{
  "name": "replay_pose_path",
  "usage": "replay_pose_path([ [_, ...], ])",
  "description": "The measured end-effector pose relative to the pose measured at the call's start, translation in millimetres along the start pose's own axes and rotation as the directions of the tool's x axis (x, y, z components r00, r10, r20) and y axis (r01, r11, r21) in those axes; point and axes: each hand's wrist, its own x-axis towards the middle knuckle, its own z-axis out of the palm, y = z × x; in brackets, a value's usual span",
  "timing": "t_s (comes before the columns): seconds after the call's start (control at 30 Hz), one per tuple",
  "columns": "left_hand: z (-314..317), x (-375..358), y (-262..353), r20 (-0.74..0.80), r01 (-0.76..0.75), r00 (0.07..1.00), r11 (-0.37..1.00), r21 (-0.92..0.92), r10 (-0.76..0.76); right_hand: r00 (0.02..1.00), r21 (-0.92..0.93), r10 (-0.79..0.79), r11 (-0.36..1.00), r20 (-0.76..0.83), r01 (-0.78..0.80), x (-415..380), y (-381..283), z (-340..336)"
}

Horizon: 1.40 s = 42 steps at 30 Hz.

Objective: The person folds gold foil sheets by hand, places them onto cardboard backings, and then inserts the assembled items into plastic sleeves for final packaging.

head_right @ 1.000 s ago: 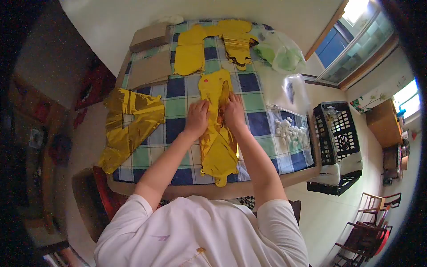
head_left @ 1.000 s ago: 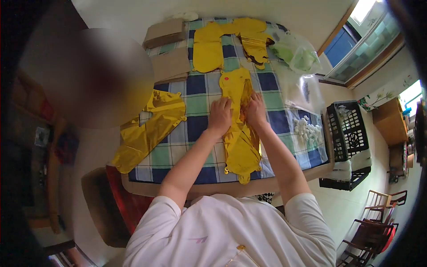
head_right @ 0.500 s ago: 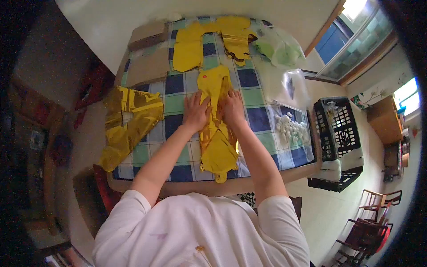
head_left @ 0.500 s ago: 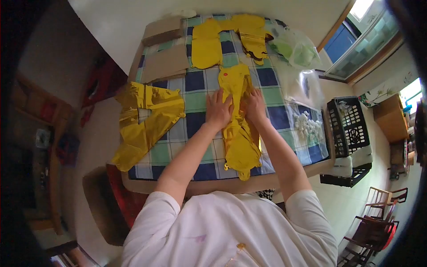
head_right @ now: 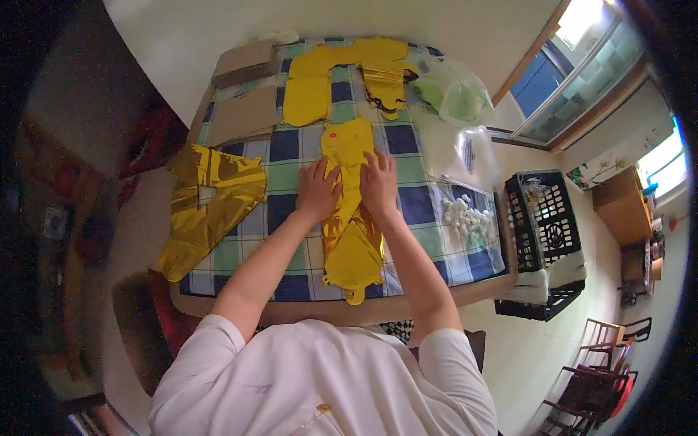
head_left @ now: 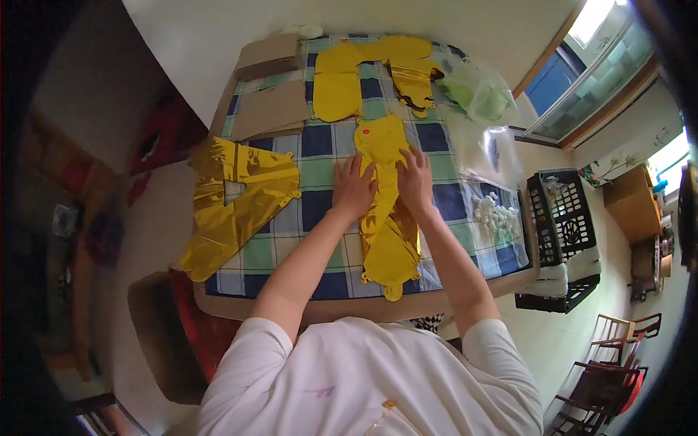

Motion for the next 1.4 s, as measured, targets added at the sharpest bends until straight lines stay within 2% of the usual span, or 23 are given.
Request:
replay_pose_path([
  [0.1, -3, 0, -1, 0.023, 0.012, 1.0, 0.998, -0.063, -0.011, 0.998, -0.063, -0.028, 0.998, 0.051, 0.031, -17, 8, 18],
  [0.2, -1, -3, -3, -0.189, -0.023, 0.982, 0.982, -0.186, -0.013, 0.996, -0.037, -0.03, 0.999, 0.081, 0.033, -20, 9, 21],
  [0.3, -13, -14, -4, -0.04, -0.175, 0.984, 0.978, -0.109, 0.172, 0.994, -0.047, -0.022, 0.999, 0.104, 0.027, -15, 7, 16],
  [0.43, -18, -36, -4, 0.055, -0.176, 0.982, 0.981, -0.085, 0.181, 0.988, -0.104, -0.014, 0.994, 0.151, 0.03, -17, 5, 16],
  [0.6, -20, -40, -6, 0.028, -0.157, 0.987, 0.983, -0.093, 0.161, 0.986, -0.169, -0.015, 0.985, 0.167, 0.043, -18, 3, 18],
  [0.7, -16, -35, -9, -0.055, -0.09, 0.995, 0.983, -0.162, 0.082, 0.98, -0.178, 0.012, 0.984, 0.198, 0.024, -18, 4, 17],
  [0.8, -20, -15, -19, -0.067, -0.031, 0.998, 0.986, -0.166, 0.02, 0.975, -0.162, 0.031, 0.987, 0.222, 0.005, -18, 3, 16],
  [0.9, -18, -3, -23, -0.008, -0.077, 0.997, 0.994, -0.081, 0.077, 0.975, -0.166, 0.03, 0.986, 0.219, 0.007, -18, 4, 17],
  [1.1, -2, 0, -25, -0.084, -0.136, 0.988, 0.986, -0.096, 0.129, 0.977, -0.164, 0.022, 0.986, 0.211, 0.013, -20, 3, 17],
  [1.4, -8, 8, -28, 0.042, -0.106, 0.993, 0.993, -0.056, 0.108, 0.962, -0.186, 0.065, 0.982, 0.264, -0.016, -18, 1, 17],
])
